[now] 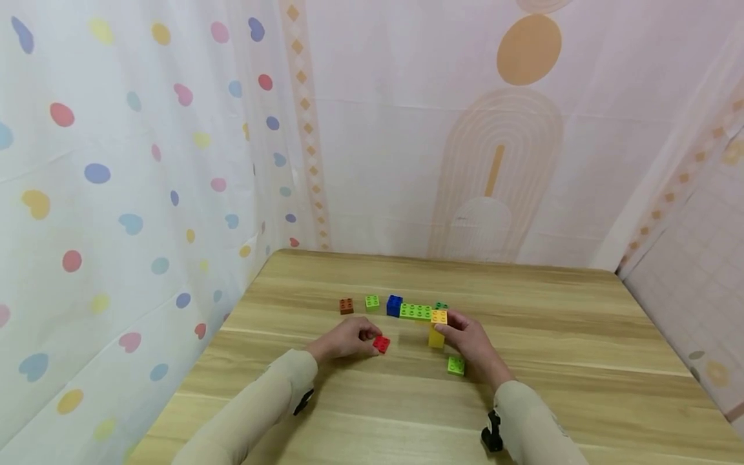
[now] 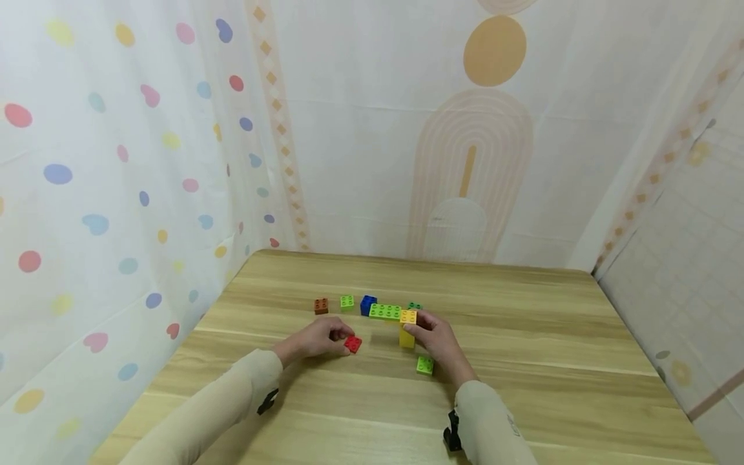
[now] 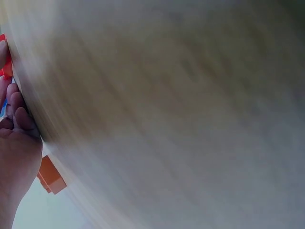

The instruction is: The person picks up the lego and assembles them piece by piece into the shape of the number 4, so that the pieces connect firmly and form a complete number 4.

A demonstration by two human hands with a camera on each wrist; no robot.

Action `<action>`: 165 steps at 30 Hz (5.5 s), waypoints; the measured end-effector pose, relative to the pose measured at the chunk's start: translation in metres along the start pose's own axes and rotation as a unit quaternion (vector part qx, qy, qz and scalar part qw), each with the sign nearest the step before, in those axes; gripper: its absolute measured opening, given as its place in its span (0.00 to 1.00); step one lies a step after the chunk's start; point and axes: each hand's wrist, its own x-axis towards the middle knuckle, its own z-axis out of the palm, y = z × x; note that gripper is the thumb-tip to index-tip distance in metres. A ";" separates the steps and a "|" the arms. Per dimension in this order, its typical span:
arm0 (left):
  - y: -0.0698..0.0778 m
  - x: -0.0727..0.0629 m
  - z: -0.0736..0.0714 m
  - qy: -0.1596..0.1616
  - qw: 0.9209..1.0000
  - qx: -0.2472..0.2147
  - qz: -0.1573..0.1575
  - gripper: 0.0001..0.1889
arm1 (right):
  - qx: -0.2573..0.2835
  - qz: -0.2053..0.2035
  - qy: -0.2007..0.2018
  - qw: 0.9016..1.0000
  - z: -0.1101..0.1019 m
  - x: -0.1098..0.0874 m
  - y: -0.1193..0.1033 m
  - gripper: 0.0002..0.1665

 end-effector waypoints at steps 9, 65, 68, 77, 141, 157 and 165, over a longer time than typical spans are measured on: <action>0.004 -0.001 -0.002 0.013 0.999 -0.024 -0.019 0.11 | -0.003 0.002 0.002 1.000 0.001 0.001 -0.002 0.29; 0.047 0.033 0.017 0.075 0.951 -0.294 -0.066 0.24 | -0.002 0.000 0.005 1.000 0.001 0.001 0.003 0.28; 0.047 0.034 0.018 0.074 0.950 -0.296 -0.062 0.24 | -0.002 0.002 0.006 1.000 0.001 0.002 0.004 0.29; 0.053 0.035 0.020 0.076 0.940 -0.328 -0.064 0.25 | -0.005 0.001 0.003 1.000 0.000 0.000 0.003 0.30; 0.080 0.048 0.018 0.108 0.937 -0.303 -0.136 0.12 | -0.017 -0.004 0.011 1.000 0.000 0.001 0.005 0.29; 0.081 0.047 0.018 0.114 0.939 -0.294 -0.138 0.14 | -0.018 -0.001 0.004 1.000 0.000 -0.001 0.002 0.31; 0.080 0.049 0.016 0.112 0.937 -0.299 -0.142 0.14 | -0.027 -0.026 0.009 0.999 0.002 -0.001 0.000 0.27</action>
